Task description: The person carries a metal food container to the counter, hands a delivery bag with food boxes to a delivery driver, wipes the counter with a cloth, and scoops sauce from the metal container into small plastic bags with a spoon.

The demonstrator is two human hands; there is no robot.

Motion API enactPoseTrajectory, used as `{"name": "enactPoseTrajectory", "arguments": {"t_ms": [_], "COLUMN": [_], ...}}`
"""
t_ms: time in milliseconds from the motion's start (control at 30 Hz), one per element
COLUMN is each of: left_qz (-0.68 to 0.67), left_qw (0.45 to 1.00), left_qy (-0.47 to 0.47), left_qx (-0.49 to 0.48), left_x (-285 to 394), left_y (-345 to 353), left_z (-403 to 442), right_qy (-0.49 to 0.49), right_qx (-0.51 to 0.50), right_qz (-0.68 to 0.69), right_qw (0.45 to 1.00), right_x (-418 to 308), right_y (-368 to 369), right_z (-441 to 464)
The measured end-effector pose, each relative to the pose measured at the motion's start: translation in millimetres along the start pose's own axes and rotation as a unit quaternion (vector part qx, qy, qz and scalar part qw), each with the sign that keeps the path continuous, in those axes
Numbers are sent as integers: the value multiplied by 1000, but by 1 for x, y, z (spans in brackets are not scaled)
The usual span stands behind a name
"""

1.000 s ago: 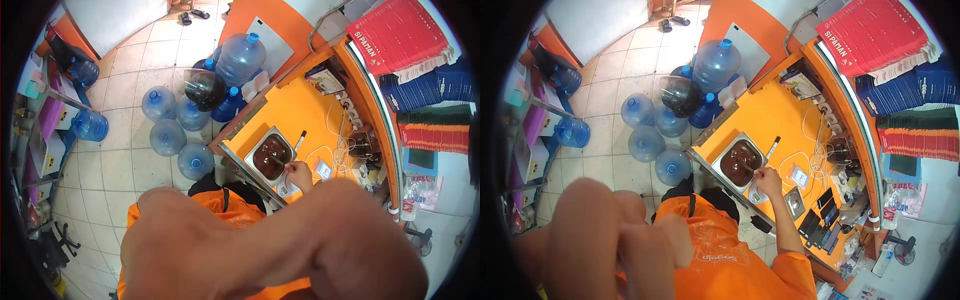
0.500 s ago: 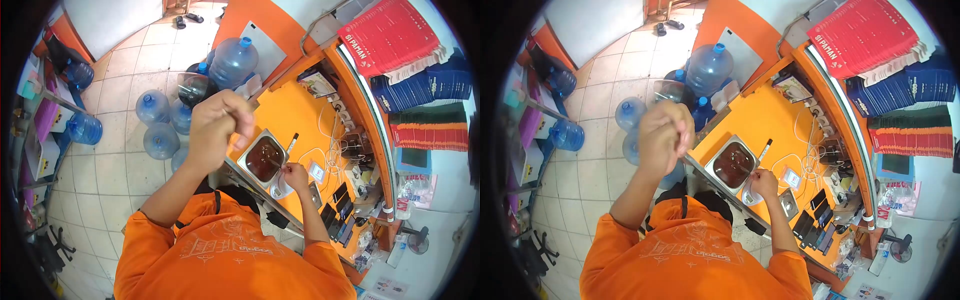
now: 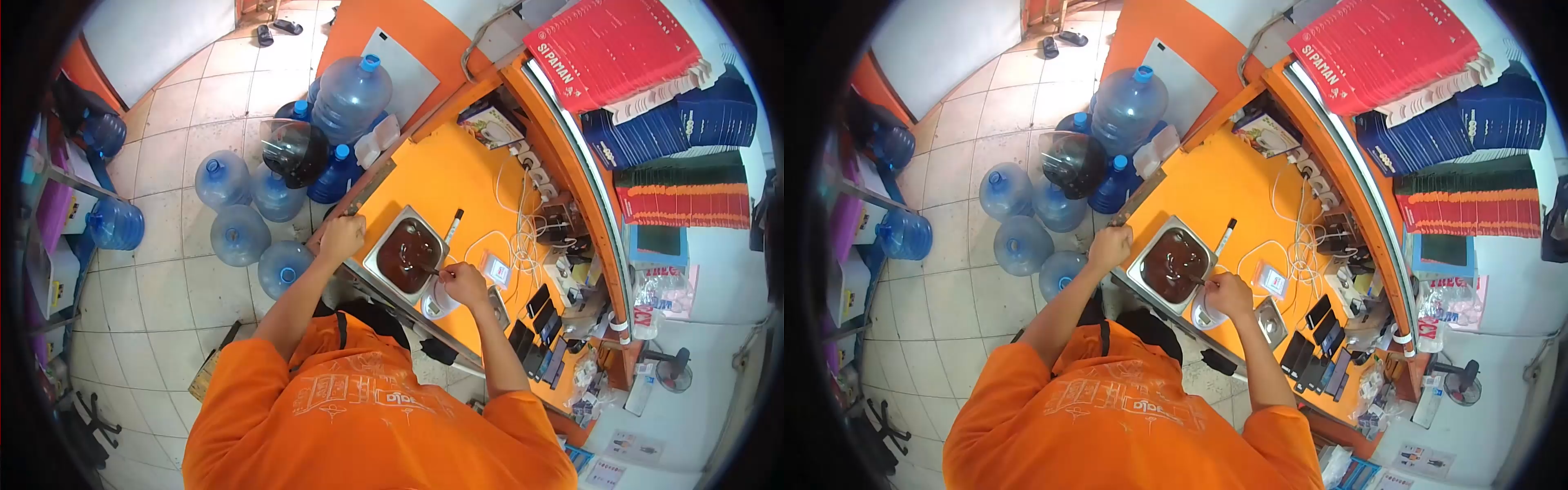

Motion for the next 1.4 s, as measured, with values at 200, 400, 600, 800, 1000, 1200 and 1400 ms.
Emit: {"name": "enactPoseTrajectory", "arguments": {"t_ms": [200,400,600,800,1000,1200,1400], "left_qz": [60,52,58,71,71,64,61], "left_qw": [998,999,998,997,997,997,998], "left_qy": [-15,10,17,7,18,23,20], "left_qx": [-13,9,11,3,9,20,16], "left_x": [-2,-4,-2,1,0,-2,-3], "left_y": [5,6,6,2,4,5,6], "left_z": [-4,-5,-4,-5,-4,-5,-6], "right_qy": [31,35,41,11,19,-3,-29], "right_qx": [-37,-51,-68,-80,-101,-87,-83], "right_qz": [35,39,66,110,160,221,244], "right_qw": [998,997,995,991,982,971,966], "right_x": [1,-3,-3,5,-4,-1,0], "right_y": [0,-4,-6,3,-2,6,17], "right_z": [2,3,1,-1,-8,-7,-2]}}
Point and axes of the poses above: each hand's wrist, its own z-axis towards the middle knuckle, its own y-axis out of the palm, x = y × z, the point moved 1 cm from there along z, towards the middle knuckle, and after that the axes turned 1 degree about -y, right-handed, at the moved point
